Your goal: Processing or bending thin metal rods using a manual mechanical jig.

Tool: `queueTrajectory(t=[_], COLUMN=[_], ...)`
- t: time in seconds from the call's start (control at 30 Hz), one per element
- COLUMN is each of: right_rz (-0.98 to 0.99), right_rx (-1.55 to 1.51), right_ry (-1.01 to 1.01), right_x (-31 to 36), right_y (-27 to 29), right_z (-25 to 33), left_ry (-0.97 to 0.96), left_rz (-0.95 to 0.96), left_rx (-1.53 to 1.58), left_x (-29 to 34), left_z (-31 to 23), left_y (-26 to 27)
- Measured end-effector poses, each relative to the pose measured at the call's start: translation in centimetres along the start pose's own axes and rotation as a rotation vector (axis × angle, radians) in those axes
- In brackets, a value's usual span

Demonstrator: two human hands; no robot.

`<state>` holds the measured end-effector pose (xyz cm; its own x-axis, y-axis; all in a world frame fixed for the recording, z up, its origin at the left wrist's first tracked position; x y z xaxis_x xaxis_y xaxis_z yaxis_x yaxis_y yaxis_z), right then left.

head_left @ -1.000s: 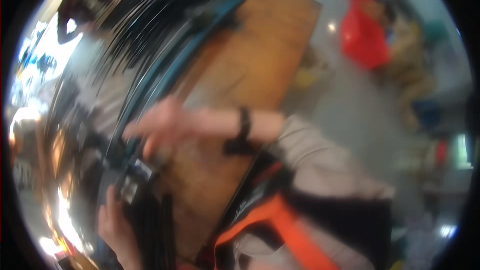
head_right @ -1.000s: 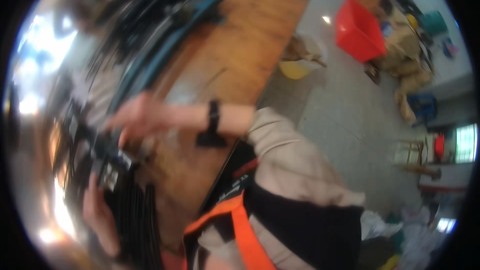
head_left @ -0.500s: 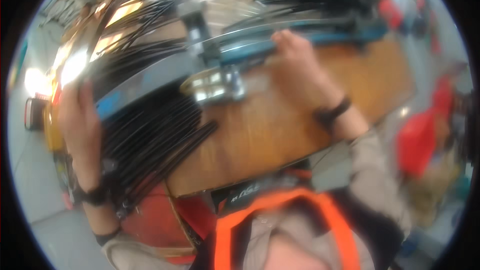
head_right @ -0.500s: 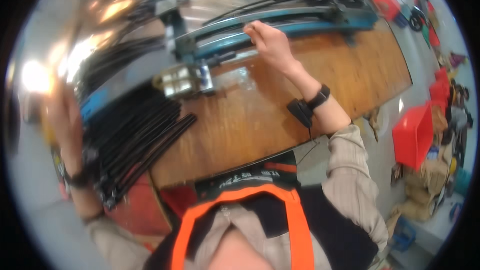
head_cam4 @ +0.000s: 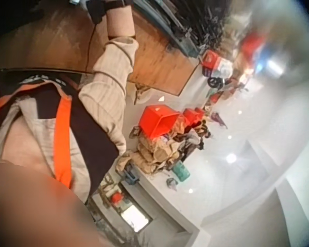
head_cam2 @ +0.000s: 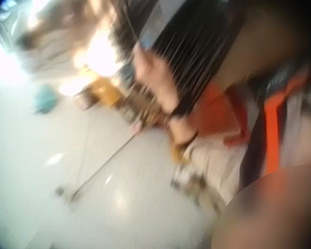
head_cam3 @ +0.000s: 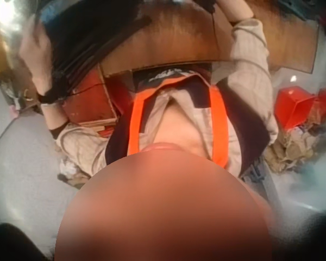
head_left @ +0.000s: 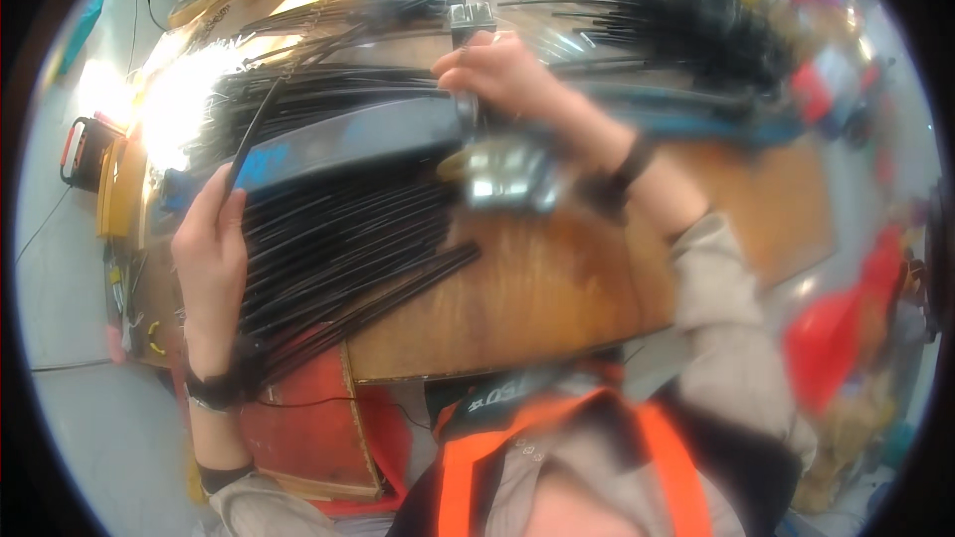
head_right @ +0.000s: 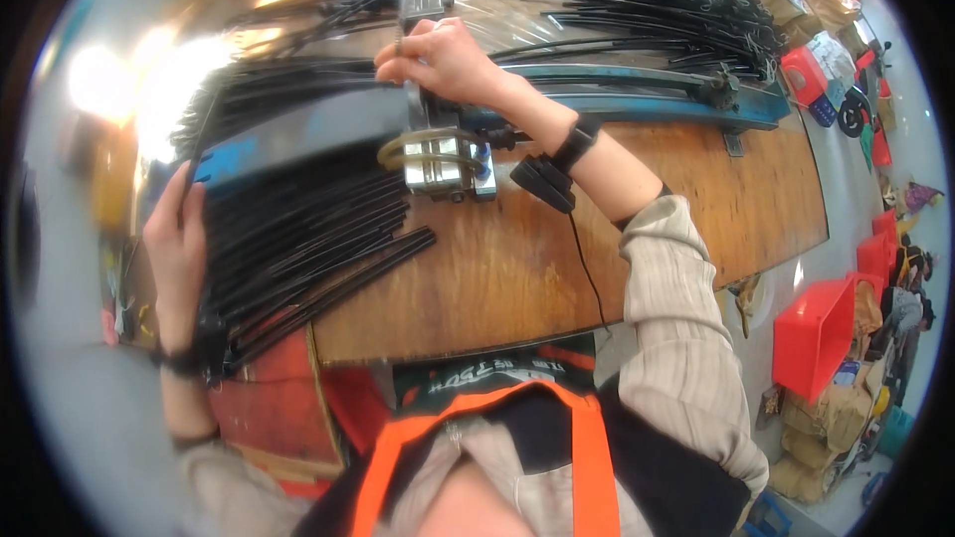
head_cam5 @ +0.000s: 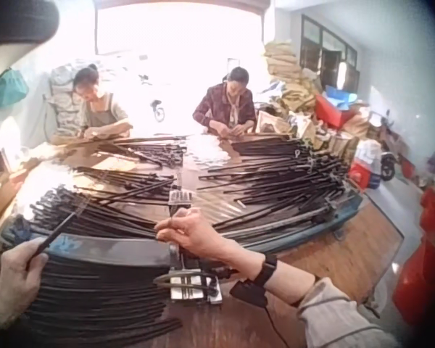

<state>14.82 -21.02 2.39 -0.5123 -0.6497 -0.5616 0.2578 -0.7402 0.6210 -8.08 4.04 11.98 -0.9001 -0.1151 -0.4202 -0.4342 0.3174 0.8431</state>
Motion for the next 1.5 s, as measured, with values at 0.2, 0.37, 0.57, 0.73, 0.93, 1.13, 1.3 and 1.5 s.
queueTrajectory(t=[0.2, 0.37, 0.57, 0.73, 0.93, 1.13, 1.3, 1.5], right_rz=[0.177, -0.110, -0.093, -0.127, -0.174, -0.224, -0.190, -0.114], right_rx=[0.491, 0.757, 1.122, 0.999, 0.968, 0.979, 0.957, 0.934], right_ry=[0.138, 0.147, -0.188, -0.218, -0.231, -0.179, -0.209, -0.140], right_x=[-0.5, 6.8, 18.7, 20.7, 20.9, 21.7, 20.3, 18.3], right_y=[-2.4, 6.4, 20.3, 23.2, 22.5, 22.2, 21.5, 15.7], right_z=[0.7, -1.4, -5.1, -7.3, -8.1, -8.5, -7.5, -1.5], left_ry=[-0.001, -0.098, -0.271, -0.427, -0.394, -0.342, -0.333, -0.392], left_rz=[0.010, -0.009, 0.319, 0.277, 0.330, 0.193, 0.120, 0.277], left_rx=[0.042, -0.004, -0.185, -0.044, 0.029, 0.166, 0.216, 0.032], left_x=[-1.4, -2.5, -6.7, -9.4, -9.6, -9.3, -9.2, -9.7], left_z=[0.3, 2.0, -3.1, -7.0, -6.6, -6.6, -5.5, -7.0], left_y=[-1.7, -2.1, -11.8, -18.2, -19.2, -20.0, -19.6, -21.1])
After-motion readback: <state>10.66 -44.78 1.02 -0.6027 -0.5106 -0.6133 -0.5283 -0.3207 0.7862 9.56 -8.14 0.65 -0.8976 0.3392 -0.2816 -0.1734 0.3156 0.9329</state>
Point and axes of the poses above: each hand's wrist, its own x-axis away from the middle knuckle, its own y-axis out of the back of the hand, z = x × y, the point moved 6 cm from there along -x, towards the middle knuckle, and after that the axes turned 3 degrees about z, right-handed, at the moved point
